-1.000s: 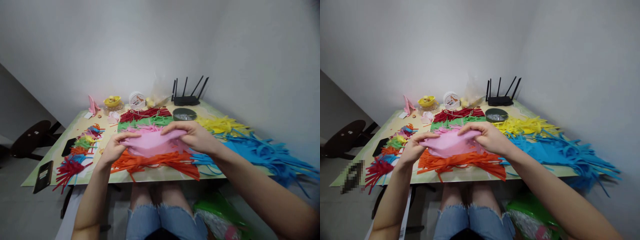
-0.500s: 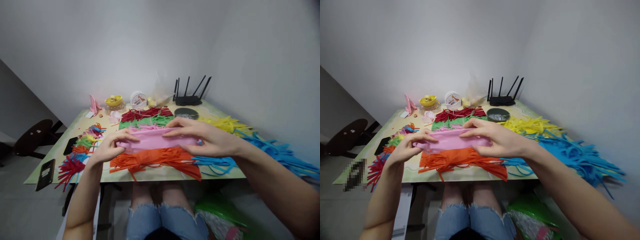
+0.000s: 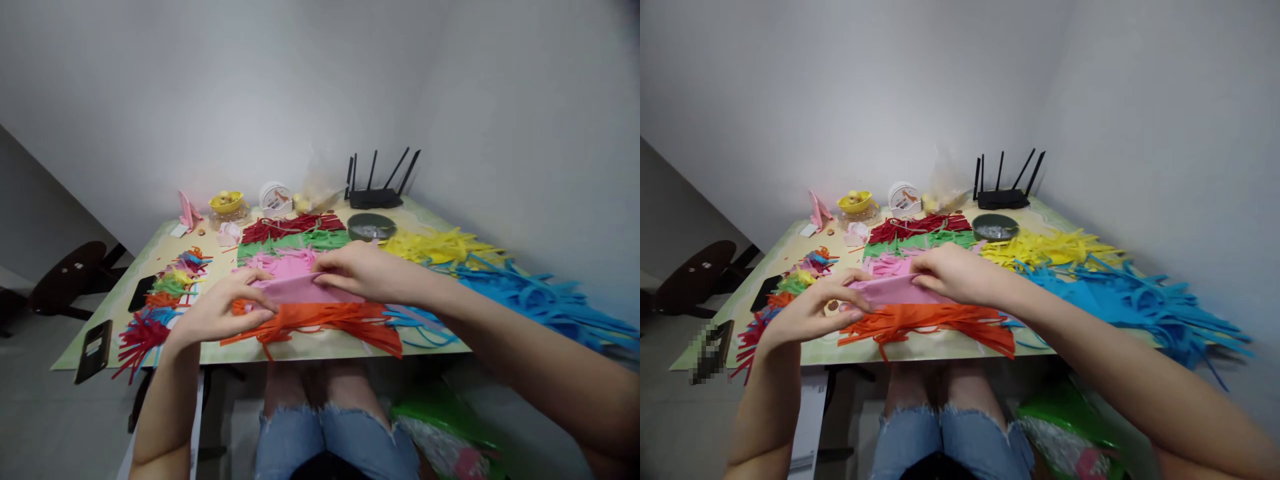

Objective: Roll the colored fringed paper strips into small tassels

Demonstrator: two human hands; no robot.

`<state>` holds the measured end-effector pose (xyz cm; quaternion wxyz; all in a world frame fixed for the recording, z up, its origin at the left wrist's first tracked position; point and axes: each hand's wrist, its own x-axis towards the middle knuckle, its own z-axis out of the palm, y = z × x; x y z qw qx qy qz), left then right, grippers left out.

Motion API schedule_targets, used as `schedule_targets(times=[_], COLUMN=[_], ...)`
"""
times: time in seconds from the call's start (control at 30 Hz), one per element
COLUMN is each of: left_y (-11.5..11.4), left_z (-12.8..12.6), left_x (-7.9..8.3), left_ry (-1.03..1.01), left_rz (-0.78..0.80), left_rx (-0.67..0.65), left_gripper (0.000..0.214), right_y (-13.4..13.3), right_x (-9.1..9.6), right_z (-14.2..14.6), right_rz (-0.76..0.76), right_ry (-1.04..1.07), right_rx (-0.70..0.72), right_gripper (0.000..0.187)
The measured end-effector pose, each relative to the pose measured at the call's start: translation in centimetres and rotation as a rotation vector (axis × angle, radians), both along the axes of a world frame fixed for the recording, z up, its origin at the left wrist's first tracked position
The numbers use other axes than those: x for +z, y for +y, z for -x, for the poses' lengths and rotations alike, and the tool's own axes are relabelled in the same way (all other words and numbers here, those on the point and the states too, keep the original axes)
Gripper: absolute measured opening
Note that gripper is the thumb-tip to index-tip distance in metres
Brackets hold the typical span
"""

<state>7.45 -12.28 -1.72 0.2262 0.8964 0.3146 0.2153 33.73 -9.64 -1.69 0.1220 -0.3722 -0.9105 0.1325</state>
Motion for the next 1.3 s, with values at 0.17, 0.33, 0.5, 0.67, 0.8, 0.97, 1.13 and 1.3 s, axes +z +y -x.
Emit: schedule_targets(times=[0.17, 0.33, 0.5, 0.67, 0.8, 0.97, 1.13, 1.3], left_y=[1.3, 2.6, 2.0, 1.5, 1.9, 2.3, 2.1, 2.1], left_z=[-1.8, -3.6, -3.2, -2.5, -2.3, -2.9, -3.3, -3.4], left_x=[0.7, -0.7, -1.5, -1.4, -1.2, -1.3, -1.5, -1.2], left_ry=[-0.098, 0.093, -0.064, -0.109, -0.101, -0.078, -0.077, -0.062], left_rz=[0.078, 0.306, 0.321, 0.16, 0.23, 0.322, 0.201, 0.178], left_rx=[0.089, 0.13, 0.247, 0.323, 0.202, 0.194, 0.234, 0.179], left_gripper=[0.03, 0.035, 0.037, 0.035, 0.03, 0.04, 0.035, 0.028], right_y=[-0.8, -0.8, -0.2, -0.6, -1.1, -1.3, -1.3, -1.0], right_x=[0.5, 1.0, -0.1, -1.0, -1.1, -0.6, 0.1, 0.4], right_z=[1.2, 0.7, -0.6, -0.9, -0.7, -0.6, -0.6, -0.6], right_rz=[-0.021, 0.006, 0.083, 0.093, 0.075, 0.064, 0.068, 0.059], right_ry=[-0.129, -0.097, 0.099, 0.253, 0.236, 0.136, 0.073, 0.055], right_rx=[0.013, 0.041, 0.018, -0.043, -0.067, -0.105, -0.129, -0.101], right_gripper=[0.02, 0.021, 0.017, 0.022, 0.02, 0.015, 0.009, 0.008])
